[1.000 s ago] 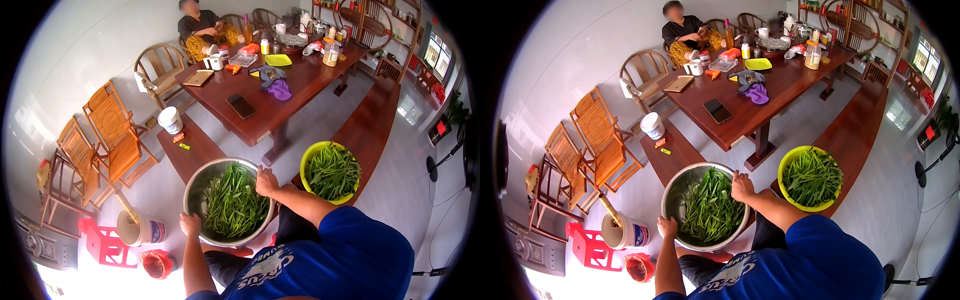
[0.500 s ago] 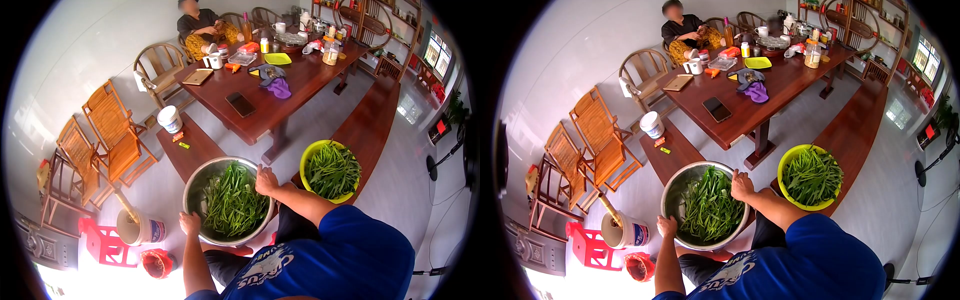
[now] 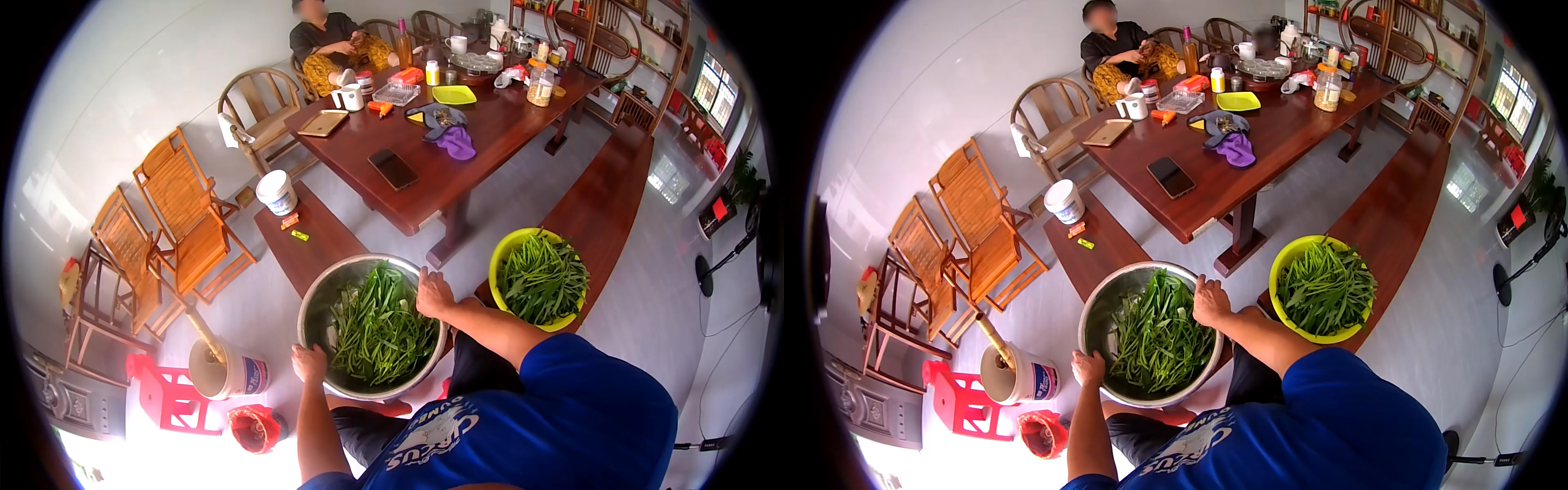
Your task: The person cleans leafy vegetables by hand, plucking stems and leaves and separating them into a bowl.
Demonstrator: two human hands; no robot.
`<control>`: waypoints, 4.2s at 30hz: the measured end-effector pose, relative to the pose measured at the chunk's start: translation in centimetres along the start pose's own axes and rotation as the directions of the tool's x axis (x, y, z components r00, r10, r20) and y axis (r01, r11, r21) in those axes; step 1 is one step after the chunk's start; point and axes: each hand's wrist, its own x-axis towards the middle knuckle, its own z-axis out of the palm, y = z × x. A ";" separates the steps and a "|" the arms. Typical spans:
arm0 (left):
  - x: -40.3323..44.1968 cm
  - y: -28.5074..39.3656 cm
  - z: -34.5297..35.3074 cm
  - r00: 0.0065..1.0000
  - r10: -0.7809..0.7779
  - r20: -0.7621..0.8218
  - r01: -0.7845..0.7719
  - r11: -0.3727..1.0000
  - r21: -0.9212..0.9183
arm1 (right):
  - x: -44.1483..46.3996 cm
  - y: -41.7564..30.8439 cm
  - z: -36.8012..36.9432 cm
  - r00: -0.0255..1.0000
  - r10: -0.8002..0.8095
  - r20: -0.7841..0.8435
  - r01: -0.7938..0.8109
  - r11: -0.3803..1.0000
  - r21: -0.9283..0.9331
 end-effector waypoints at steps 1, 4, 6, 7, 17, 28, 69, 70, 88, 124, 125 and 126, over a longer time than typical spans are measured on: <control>-0.1 0.0 0.1 1.000 0.008 -0.007 -0.008 1.000 0.003 | 0.0 0.1 0.1 1.000 -0.003 0.003 0.003 1.000 -0.010; 0.0 -0.2 0.2 1.000 0.022 -0.016 -0.022 1.000 0.011 | 0.1 0.1 0.2 1.000 0.000 0.004 0.000 1.000 -0.016; 0.1 -0.3 0.3 1.000 0.020 -0.004 -0.020 1.000 0.016 | 0.0 0.1 0.2 1.000 -0.002 0.006 0.002 1.000 -0.009; 0.1 -0.2 0.3 1.000 0.024 -0.009 -0.023 1.000 0.021 | 0.0 0.1 0.1 1.000 -0.004 0.006 0.004 1.000 -0.006; 0.0 -0.2 0.3 1.000 0.011 -0.013 -0.010 0.999 0.035 | -0.1 0.0 -0.3 1.000 -0.001 0.013 0.001 1.000 -0.006; 0.0 0.0 0.0 1.000 0.020 -0.022 -0.020 1.000 0.009 | -0.1 0.0 -0.1 1.000 0.001 0.013 -0.001 1.000 -0.003; -0.1 0.0 0.2 1.000 0.008 -0.011 -0.008 1.000 0.019 | -0.1 0.0 -0.1 1.000 0.010 0.010 -0.010 1.000 0.010; -0.1 0.0 0.1 1.000 0.009 -0.008 -0.008 1.000 0.018 | 0.0 0.0 -0.1 0.999 0.015 0.033 -0.015 1.000 0.007; -0.1 -0.1 0.2 1.000 0.009 -0.007 -0.009 1.000 -0.005 | 0.0 0.0 0.2 1.000 0.014 -0.007 -0.014 1.000 0.003; -0.1 0.4 -0.6 0.999 -0.023 0.050 0.023 1.000 0.000 | 0.0 0.1 0.3 1.000 0.022 0.003 -0.022 1.000 -0.002; -0.1 0.4 -0.6 0.999 -0.025 0.048 0.025 1.000 -0.001 | 0.0 0.0 0.3 1.000 0.018 0.003 -0.018 1.000 -0.003; -0.2 0.4 -0.6 0.998 -0.028 0.048 0.028 1.000 -0.003 | 0.0 0.1 0.3 1.000 0.015 0.003 -0.015 1.000 -0.005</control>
